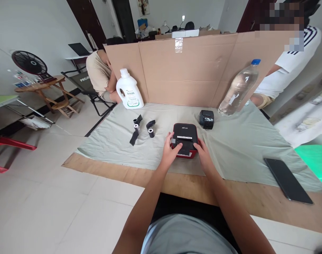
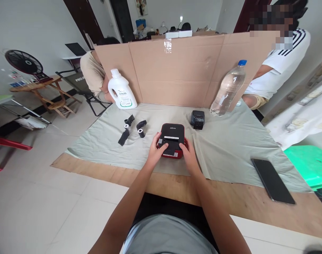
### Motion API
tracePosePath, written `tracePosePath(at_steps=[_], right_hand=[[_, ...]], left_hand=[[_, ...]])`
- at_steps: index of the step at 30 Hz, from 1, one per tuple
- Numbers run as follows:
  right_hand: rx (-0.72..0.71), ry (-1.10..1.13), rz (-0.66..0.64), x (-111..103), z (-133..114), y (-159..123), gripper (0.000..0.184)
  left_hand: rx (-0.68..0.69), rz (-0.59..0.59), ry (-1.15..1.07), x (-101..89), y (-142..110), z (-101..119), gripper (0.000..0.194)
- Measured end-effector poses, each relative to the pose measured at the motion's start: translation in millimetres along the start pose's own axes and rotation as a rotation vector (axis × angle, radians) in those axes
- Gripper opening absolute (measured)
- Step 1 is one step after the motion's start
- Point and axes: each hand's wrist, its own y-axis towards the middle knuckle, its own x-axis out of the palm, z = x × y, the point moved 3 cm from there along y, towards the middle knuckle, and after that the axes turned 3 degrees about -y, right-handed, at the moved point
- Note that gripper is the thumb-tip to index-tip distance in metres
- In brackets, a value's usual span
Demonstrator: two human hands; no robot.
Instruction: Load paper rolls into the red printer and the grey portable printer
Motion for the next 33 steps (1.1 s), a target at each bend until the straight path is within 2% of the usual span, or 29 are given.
tracePosePath(at_steps=[2,5,14,21,28,33], right_hand=[[-0.065,-0.045,-0.04,0,-2,-12,0.062],[-0.149,-0.113,-0.106,0,0,-24,0.066],[-0.339,-0.344,-0.096,-11,20,-15,0.076],[-0.408,-0.416,-0.204,-21,23,-9,0.082],[-0.411,-0.473,-0.213,-24,24,-2,0.093],[-0.4,-0.544,-0.2,-21,21,-5,0.097]], left_hand=[[-0.079,-0.01,-0.101,2.7,-2,-7,0.077],[-0.114,-0.043,-0.177,5.9,-6,-13,0.076],[-0.006,-0.108,-0.146,4.1,-11,-19,0.079],[0.037,-0.132,-0.102,2.2,-13,-23,0.081],[0.071,-0.155,-0.09,2.1,-12,-24,0.078],[0.037,-0.15,-0.079,2.7,-14,-20,0.075]])
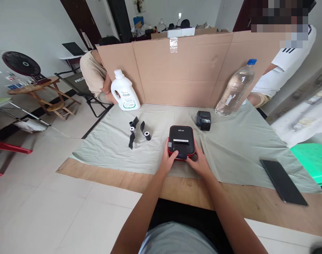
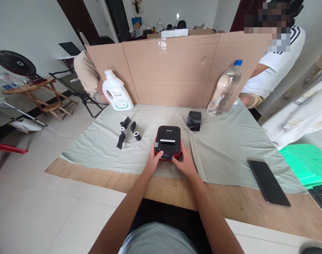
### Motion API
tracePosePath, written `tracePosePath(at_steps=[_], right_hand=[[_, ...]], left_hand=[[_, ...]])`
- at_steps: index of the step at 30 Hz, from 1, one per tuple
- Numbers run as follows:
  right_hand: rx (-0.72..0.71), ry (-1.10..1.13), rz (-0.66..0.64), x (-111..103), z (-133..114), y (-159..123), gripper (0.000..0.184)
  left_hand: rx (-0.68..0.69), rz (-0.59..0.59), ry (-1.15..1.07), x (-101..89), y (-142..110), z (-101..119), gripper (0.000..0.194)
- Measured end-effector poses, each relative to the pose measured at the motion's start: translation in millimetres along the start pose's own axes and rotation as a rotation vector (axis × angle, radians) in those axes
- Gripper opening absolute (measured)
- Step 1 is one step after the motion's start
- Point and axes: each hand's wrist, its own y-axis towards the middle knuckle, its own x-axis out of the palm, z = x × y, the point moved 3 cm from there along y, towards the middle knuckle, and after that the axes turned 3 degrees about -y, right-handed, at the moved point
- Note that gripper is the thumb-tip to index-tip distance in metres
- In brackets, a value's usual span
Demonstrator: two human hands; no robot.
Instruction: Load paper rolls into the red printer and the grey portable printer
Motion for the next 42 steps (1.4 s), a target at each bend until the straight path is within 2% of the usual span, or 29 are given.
tracePosePath(at_steps=[4,6,8,11,15,18,22,28,32,34,36,39,41,42], right_hand=[[-0.007,-0.03,-0.018,-8,-13,5,0.093],[-0.025,-0.042,-0.021,-14,-21,20,0.089],[-0.052,-0.056,-0.008,-20,-27,45,0.087],[-0.068,-0.053,0.019,-21,-27,98,0.088],[-0.079,-0.003,0.001,-6,-12,165,0.079],[-0.082,0.04,-0.015,11,2,196,0.077],[-0.054,0.104,-0.013,28,21,214,0.077],[0.004,0.167,0.045,41,47,215,0.078],[0.004,0.13,0.041,43,48,212,0.08],[-0.003,0.084,0.012,37,48,212,0.08],[0.009,-0.018,0.037,21,51,214,0.079],[0.103,-0.228,0.253,-19,68,220,0.078],[0.25,-0.309,0.409,-46,85,224,0.088],[0.338,-0.315,0.438,-56,93,225,0.095]], left_hand=[[0.016,0.026,0.013,2.1,1,11,0.073],[0.051,0.026,0.02,2.2,13,18,0.073],[0.09,0.03,0.015,1.1,38,23,0.073],[0.139,0.036,-0.015,-1.1,93,24,0.072],[0.19,0.059,-0.08,-5.1,164,10,0.068],[0.178,0.11,-0.105,-12.5,195,-6,0.068],[0.15,0.132,-0.079,-22.3,218,-21,0.066],[0.122,0.083,-0.056,-23.3,233,-34,0.064],[0.094,0.101,-0.083,-22.2,233,-38,0.063],[0.083,0.092,-0.099,-21.9,232,-37,0.064],[0.069,0.088,-0.109,-21.9,228,-38,0.067],[0.051,0.117,-0.095,-22.1,208,-42,0.077],[0.048,0.136,-0.045,-21.5,185,-45,0.085],[0.044,0.137,-0.006,-20.8,173,-46,0.088]])
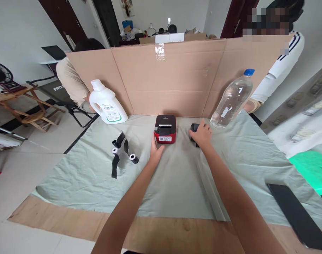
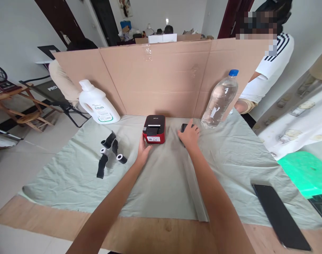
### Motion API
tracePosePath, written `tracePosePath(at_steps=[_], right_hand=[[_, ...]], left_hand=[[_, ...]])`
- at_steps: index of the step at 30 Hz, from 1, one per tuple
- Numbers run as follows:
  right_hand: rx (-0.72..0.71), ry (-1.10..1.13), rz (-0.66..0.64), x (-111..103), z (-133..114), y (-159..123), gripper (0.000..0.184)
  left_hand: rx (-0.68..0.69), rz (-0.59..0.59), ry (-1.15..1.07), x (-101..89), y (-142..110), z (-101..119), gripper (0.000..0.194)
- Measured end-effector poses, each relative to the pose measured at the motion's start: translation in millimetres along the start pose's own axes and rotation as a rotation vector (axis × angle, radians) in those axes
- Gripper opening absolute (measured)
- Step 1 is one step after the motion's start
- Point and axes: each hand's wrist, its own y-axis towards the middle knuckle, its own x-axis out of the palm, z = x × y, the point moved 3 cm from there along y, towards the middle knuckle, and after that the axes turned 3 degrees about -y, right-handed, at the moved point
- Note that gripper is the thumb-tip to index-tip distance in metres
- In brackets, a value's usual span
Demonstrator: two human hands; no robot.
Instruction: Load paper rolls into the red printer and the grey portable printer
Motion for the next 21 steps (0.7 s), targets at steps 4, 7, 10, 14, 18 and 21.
tracePosePath(at_steps=[4,7,10,14,18,21], right_hand=[[0.205,-0.074,-0.112,-5,21,8,0.107],[0.175,-0.034,-0.087,-15,17,-14,0.105],[0.119,-0.003,-0.022,-34,4,-64,0.103],[0.059,-0.178,-0.099,-56,-18,-156,0.1],[-0.044,-0.196,-0.148,-71,-34,-227,0.104],[-0.005,-0.205,-0.168,-79,-39,-255,0.104]], left_hand=[[0.01,-0.028,0.132,-2.7,-48,7,0.089],[0.026,-0.038,0.205,-3.9,-72,20,0.078],[0.018,-0.11,0.323,-1.4,-88,31,0.059],[0.075,-0.295,0.504,8.6,-108,37,0.06],[0.196,-0.484,0.617,14.0,-135,37,0.076],[0.231,-0.577,0.631,7.0,-150,36,0.078]])
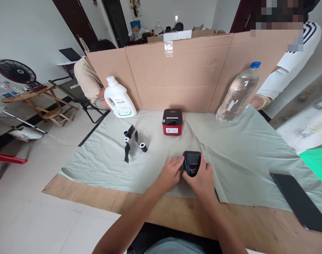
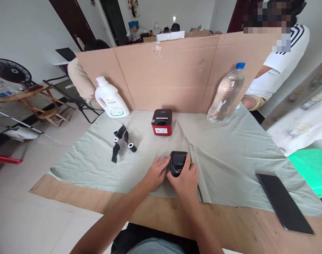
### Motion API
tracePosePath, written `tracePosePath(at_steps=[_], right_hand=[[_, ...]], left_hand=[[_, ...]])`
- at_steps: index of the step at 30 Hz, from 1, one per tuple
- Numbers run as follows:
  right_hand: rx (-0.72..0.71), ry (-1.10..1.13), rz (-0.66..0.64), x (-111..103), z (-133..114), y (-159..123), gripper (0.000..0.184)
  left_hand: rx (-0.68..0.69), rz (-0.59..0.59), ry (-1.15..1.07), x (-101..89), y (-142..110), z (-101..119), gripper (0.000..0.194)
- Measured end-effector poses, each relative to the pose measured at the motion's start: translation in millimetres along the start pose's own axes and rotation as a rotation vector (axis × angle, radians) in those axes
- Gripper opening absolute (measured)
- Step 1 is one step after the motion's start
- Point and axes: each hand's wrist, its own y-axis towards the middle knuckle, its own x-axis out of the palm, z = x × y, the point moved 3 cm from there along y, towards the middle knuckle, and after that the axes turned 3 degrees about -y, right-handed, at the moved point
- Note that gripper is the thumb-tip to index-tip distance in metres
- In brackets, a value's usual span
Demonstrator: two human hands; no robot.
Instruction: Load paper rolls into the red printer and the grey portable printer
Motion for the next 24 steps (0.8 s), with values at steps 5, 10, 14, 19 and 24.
tracePosePath(at_steps=[5,10,14,19,24], right_hand=[[-0.001,0.01,0.025,-5,-9,-25,0.103],[-0.021,-0.04,0.093,-2,-12,-31,0.097],[-0.027,-0.069,0.095,1,-7,-32,0.096],[-0.058,-0.073,0.118,5,-2,-33,0.102],[-0.071,-0.085,0.105,4,-1,-34,0.11]], left_hand=[[0.039,-0.053,-0.03,-8.7,-17,-6,0.08],[0.055,-0.084,0.019,-9.1,-19,-9,0.081],[0.109,-0.11,0.184,-3.9,-20,-8,0.076],[0.171,-0.107,0.507,5.4,-28,-5,0.064],[0.187,-0.119,0.645,10.5,-31,-2,0.061]])
